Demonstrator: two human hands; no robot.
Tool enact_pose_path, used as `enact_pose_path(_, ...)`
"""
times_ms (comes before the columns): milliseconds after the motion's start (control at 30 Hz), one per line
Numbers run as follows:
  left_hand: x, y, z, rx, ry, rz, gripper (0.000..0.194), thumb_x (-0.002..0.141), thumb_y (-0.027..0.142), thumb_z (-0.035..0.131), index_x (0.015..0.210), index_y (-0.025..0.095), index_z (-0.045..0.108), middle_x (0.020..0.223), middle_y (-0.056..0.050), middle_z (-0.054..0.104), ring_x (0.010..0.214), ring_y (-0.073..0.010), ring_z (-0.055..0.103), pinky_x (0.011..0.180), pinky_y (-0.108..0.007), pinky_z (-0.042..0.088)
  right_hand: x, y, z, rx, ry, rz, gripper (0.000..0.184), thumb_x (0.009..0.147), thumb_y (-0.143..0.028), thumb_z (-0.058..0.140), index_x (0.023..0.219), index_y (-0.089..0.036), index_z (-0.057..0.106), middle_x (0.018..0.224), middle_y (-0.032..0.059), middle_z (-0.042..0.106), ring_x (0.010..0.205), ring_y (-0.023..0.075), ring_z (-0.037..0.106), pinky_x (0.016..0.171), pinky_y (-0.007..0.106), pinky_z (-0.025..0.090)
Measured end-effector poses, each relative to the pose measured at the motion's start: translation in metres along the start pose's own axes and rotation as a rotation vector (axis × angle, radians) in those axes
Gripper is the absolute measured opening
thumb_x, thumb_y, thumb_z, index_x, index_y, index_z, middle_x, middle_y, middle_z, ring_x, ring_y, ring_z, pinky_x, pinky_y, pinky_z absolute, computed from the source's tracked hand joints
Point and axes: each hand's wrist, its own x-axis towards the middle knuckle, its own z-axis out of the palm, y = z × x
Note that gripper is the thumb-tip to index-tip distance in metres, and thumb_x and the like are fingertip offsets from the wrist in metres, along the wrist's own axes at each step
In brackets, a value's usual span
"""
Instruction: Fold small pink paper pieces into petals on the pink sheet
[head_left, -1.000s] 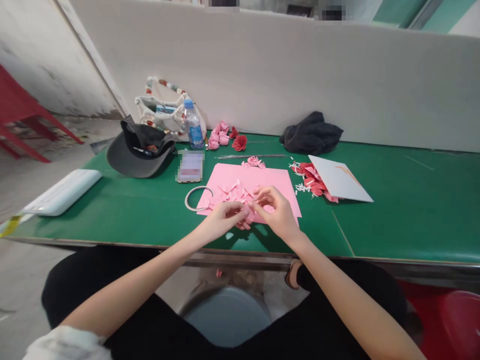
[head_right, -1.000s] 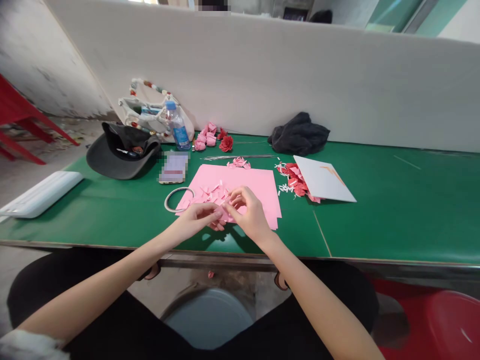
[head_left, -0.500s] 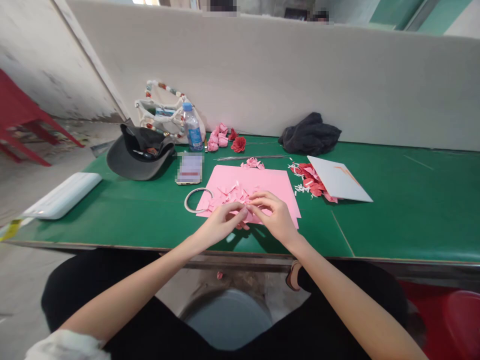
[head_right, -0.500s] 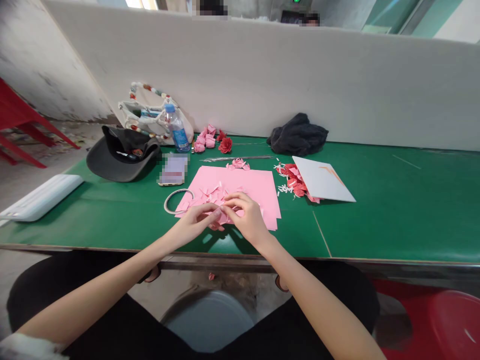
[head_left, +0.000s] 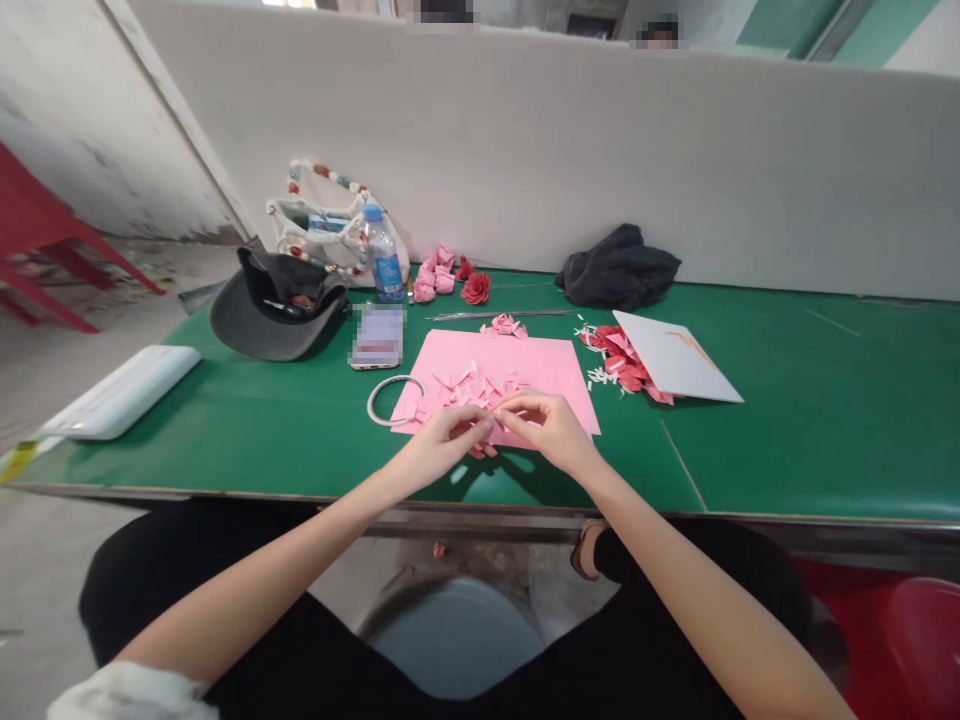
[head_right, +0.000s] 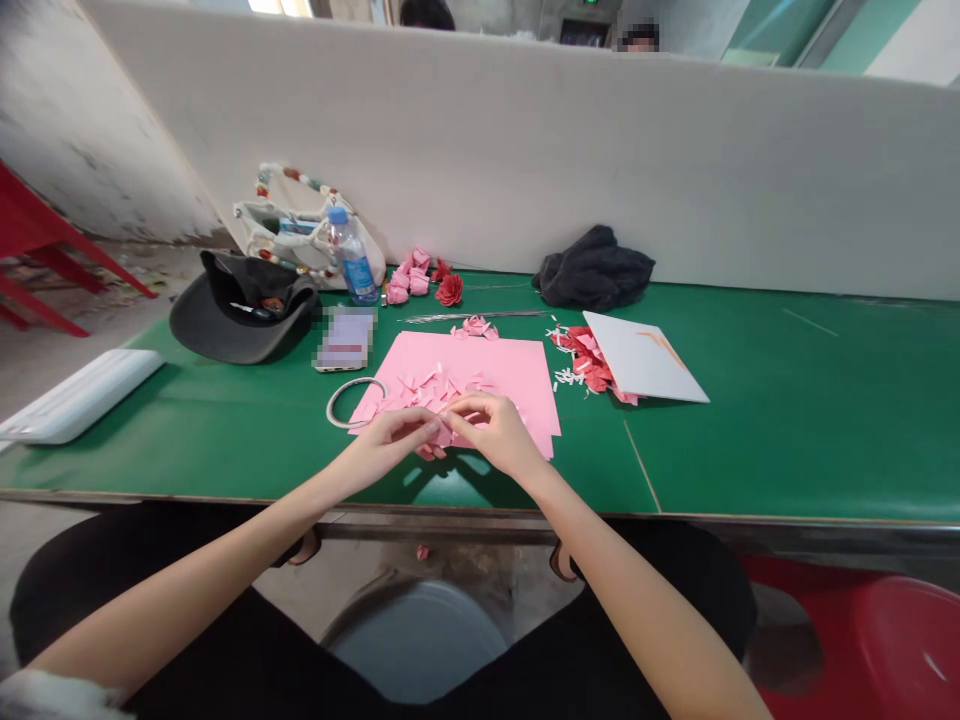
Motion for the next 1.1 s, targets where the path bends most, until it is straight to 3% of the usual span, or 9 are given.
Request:
enact_pose_path(500,-0.0002,-0.0006,-0.0016,0.024,-0.022,0.006,0.027,0.087,0.038,0.051,0.083,0.014,0.062,0.079,-0.004,0.063,0.078,-0.0173,0.065,0.070,-0.028,0.053,0.0018,-0.0001,-0.0054,0.039,-0.052,0.040,0.018,0.078,-0.034,0.063,0.082,-0.019,0.073,0.087,0.0061,0.070,0.084,0.0184,0.064,0.074,0.031,0.052)
enact_pose_path(1100,-0.0047,0.0018,-0.0004,0.260,0.005,0.089,0.029,0.091,0.034,0.043,0.086,0.015,0.065,0.084,-0.005,0.066,0.077,-0.0167,0.060,0.070,-0.026,0.049,0.0020,0.0024,-0.0009,0.079,-0.029,0.052,0.014,0.075,-0.029,0.065,0.077,-0.018,0.073,0.085,0.0061,0.070,0.080,0.0174,0.065,0.072,0.030,0.053)
